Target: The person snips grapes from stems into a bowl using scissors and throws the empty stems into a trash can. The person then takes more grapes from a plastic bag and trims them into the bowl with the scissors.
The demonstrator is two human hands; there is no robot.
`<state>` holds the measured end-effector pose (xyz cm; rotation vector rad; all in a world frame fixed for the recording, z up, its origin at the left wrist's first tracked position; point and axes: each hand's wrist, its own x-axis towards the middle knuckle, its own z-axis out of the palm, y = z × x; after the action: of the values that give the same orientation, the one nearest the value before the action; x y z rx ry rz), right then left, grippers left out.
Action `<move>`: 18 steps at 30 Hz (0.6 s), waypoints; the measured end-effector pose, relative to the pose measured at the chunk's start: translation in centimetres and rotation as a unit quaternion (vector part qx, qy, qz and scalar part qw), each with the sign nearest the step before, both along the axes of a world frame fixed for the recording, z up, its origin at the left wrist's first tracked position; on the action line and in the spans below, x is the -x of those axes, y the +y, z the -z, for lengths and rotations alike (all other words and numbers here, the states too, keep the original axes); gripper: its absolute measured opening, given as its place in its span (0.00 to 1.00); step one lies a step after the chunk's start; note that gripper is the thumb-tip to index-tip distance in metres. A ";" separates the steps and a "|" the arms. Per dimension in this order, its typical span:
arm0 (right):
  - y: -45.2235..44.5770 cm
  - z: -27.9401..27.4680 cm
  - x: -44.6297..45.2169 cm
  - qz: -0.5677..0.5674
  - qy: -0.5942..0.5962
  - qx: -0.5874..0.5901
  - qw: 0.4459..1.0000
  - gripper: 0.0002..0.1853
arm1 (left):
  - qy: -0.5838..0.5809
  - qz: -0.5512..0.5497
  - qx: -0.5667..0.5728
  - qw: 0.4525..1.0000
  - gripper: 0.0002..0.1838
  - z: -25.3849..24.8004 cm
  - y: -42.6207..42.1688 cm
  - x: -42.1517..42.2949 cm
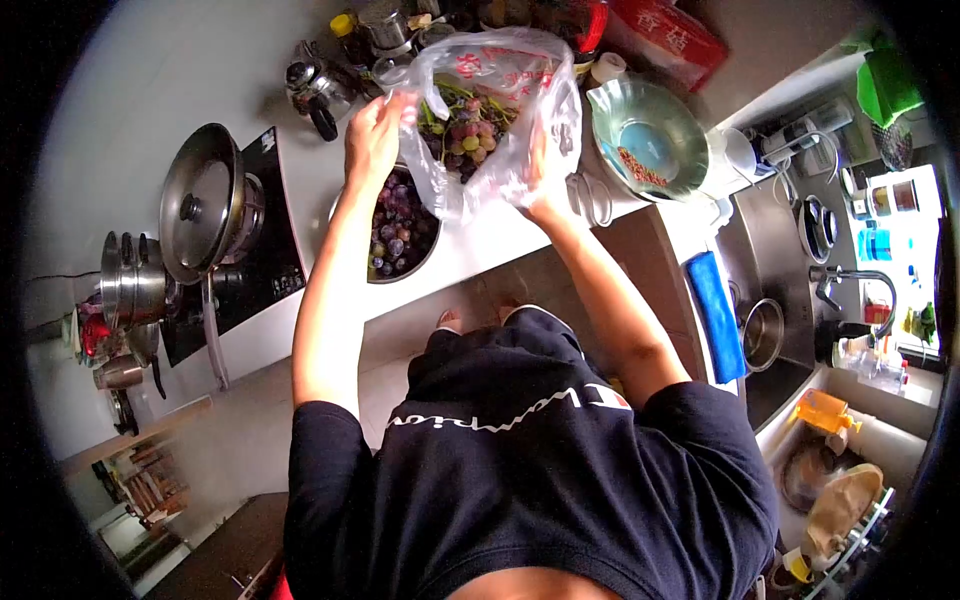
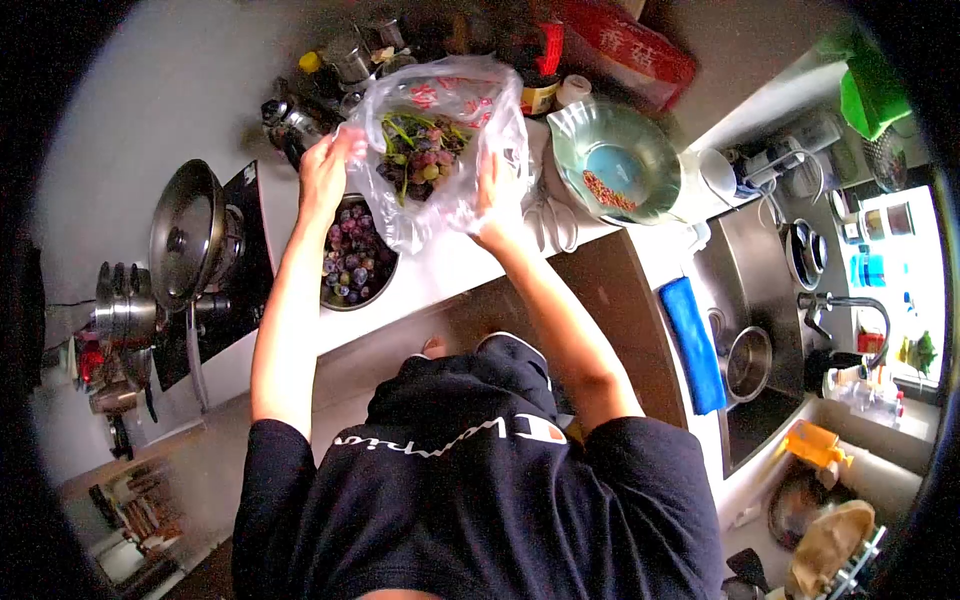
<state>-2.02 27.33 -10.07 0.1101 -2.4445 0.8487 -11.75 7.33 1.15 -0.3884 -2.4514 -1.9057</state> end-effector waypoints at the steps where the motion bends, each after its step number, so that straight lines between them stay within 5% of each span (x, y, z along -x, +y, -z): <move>1: -0.6 -1.9 1.2 -0.006 0.008 -0.007 1.000 0.56 | -0.019 0.007 0.031 0.999 0.19 -1.3 0.2 -0.4; 3: -1.8 -5.1 3.9 -0.032 0.101 0.031 0.994 0.58 | 0.026 0.013 0.098 0.995 0.18 -1.1 0.2 0.1; 6: -3.0 -7.0 7.8 -0.036 0.080 -0.021 0.996 0.62 | 0.059 0.052 0.138 0.987 0.15 -2.7 1.1 -0.5; 8: -3.7 -9.0 9.4 -0.091 0.012 0.104 0.990 0.51 | 0.116 0.059 0.166 0.977 0.15 -1.9 1.2 0.4; 10: -3.4 -9.7 11.2 -0.155 -0.048 0.013 0.987 0.37 | 0.153 0.057 0.213 0.963 0.14 -2.2 1.3 0.5; 11: -3.5 -10.2 11.8 -0.196 0.004 0.039 0.980 0.23 | 0.099 0.075 0.207 0.970 0.14 -3.0 1.1 0.3; 13: -3.0 -11.6 11.0 -0.172 -0.024 0.076 0.982 0.17 | 0.043 0.089 0.200 0.975 0.15 -3.6 0.4 -0.5; 16: -1.3 -13.2 11.1 -0.221 -0.035 0.175 0.959 0.11 | -0.033 0.132 -0.125 0.983 0.32 -3.0 -1.1 -0.6; 18: 0.0 -13.7 11.5 -0.234 -0.048 0.185 0.953 0.08 | -0.058 0.123 -0.084 0.987 0.39 -1.6 -1.9 -0.8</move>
<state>-13.56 27.35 3.64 0.5350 -2.3296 1.5368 -10.96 5.45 2.79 -0.6165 -2.3808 -2.2729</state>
